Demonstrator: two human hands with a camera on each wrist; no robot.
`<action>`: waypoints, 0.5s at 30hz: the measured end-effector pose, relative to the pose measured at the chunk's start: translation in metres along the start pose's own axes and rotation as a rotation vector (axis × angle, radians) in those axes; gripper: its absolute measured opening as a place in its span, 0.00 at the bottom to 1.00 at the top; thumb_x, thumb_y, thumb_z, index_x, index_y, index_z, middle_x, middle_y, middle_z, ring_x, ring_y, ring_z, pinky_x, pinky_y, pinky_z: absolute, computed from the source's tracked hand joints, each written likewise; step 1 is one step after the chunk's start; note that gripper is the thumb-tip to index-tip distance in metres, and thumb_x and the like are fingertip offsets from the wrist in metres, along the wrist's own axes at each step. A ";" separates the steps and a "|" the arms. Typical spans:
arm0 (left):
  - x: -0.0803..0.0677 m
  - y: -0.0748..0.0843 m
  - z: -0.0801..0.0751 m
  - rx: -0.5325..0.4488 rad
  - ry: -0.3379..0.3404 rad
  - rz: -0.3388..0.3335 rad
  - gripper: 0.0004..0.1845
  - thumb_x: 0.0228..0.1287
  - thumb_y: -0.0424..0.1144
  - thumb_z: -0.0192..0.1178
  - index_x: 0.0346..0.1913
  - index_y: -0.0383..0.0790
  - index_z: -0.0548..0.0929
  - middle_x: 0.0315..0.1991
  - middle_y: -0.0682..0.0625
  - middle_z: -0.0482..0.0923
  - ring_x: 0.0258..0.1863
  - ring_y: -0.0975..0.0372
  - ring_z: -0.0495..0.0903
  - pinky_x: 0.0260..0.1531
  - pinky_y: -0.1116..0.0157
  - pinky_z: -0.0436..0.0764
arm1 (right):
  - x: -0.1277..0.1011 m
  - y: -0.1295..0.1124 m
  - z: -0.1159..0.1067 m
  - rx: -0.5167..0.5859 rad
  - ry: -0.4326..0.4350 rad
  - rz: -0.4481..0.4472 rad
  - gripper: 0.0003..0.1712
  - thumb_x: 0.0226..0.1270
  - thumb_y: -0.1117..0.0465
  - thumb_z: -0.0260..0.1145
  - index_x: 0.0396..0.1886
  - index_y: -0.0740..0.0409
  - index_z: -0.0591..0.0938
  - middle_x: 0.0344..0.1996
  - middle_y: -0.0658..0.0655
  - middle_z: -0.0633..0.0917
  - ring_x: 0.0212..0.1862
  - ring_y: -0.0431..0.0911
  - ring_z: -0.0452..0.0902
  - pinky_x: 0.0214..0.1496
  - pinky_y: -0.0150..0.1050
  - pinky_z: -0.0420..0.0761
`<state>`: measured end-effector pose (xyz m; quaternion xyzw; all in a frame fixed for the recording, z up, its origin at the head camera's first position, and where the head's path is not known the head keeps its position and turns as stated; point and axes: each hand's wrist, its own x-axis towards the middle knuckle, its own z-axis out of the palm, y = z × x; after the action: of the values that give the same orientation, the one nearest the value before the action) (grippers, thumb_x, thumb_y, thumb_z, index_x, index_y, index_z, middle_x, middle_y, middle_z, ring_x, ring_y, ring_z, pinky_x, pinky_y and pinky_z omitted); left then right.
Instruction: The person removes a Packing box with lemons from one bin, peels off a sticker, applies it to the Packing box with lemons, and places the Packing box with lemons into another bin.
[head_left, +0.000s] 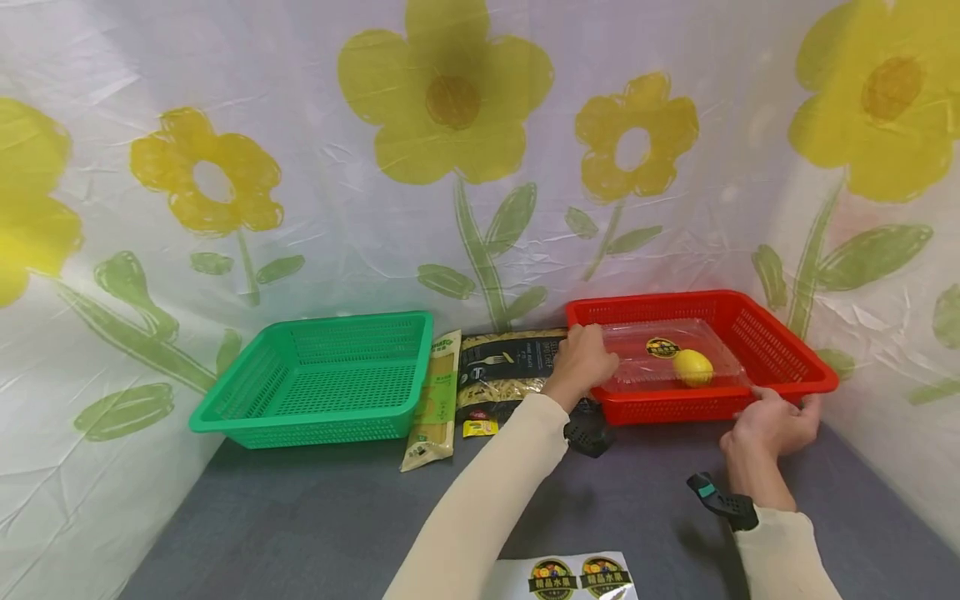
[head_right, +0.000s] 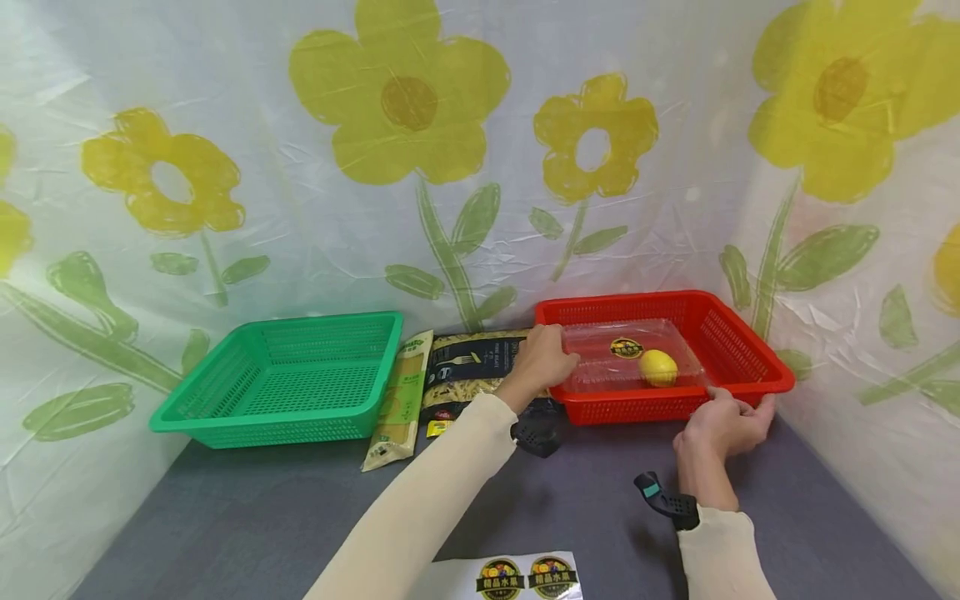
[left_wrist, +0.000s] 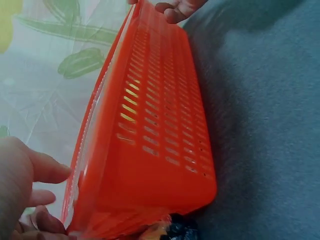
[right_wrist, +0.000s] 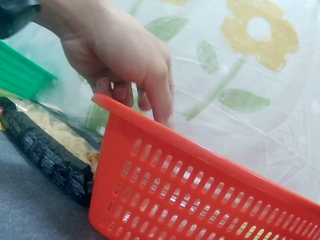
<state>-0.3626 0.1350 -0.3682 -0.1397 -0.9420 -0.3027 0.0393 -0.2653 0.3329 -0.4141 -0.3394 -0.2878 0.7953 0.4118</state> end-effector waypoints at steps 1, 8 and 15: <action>-0.002 -0.002 -0.002 -0.026 0.004 0.014 0.10 0.61 0.44 0.68 0.40 0.43 0.82 0.35 0.51 0.77 0.29 0.58 0.78 0.28 0.62 0.83 | -0.001 0.000 0.001 0.004 0.021 -0.007 0.34 0.68 0.70 0.62 0.71 0.43 0.70 0.69 0.45 0.71 0.36 0.39 0.74 0.32 0.24 0.80; -0.019 -0.014 -0.016 -0.135 0.033 0.080 0.13 0.63 0.45 0.68 0.47 0.45 0.81 0.37 0.53 0.79 0.28 0.63 0.78 0.24 0.68 0.82 | -0.011 -0.001 0.009 0.039 0.094 -0.095 0.19 0.65 0.71 0.63 0.49 0.47 0.71 0.43 0.47 0.70 0.45 0.38 0.66 0.43 0.25 0.76; -0.049 -0.033 -0.036 -0.157 0.125 0.171 0.05 0.65 0.44 0.62 0.33 0.52 0.76 0.25 0.57 0.75 0.24 0.64 0.75 0.22 0.67 0.75 | -0.034 -0.008 0.017 0.059 0.027 -0.300 0.15 0.60 0.76 0.61 0.42 0.54 0.76 0.35 0.51 0.72 0.37 0.41 0.65 0.34 0.27 0.77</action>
<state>-0.3255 0.0762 -0.3651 -0.2030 -0.8958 -0.3791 0.1124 -0.2598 0.3052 -0.3876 -0.2907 -0.3061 0.7284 0.5396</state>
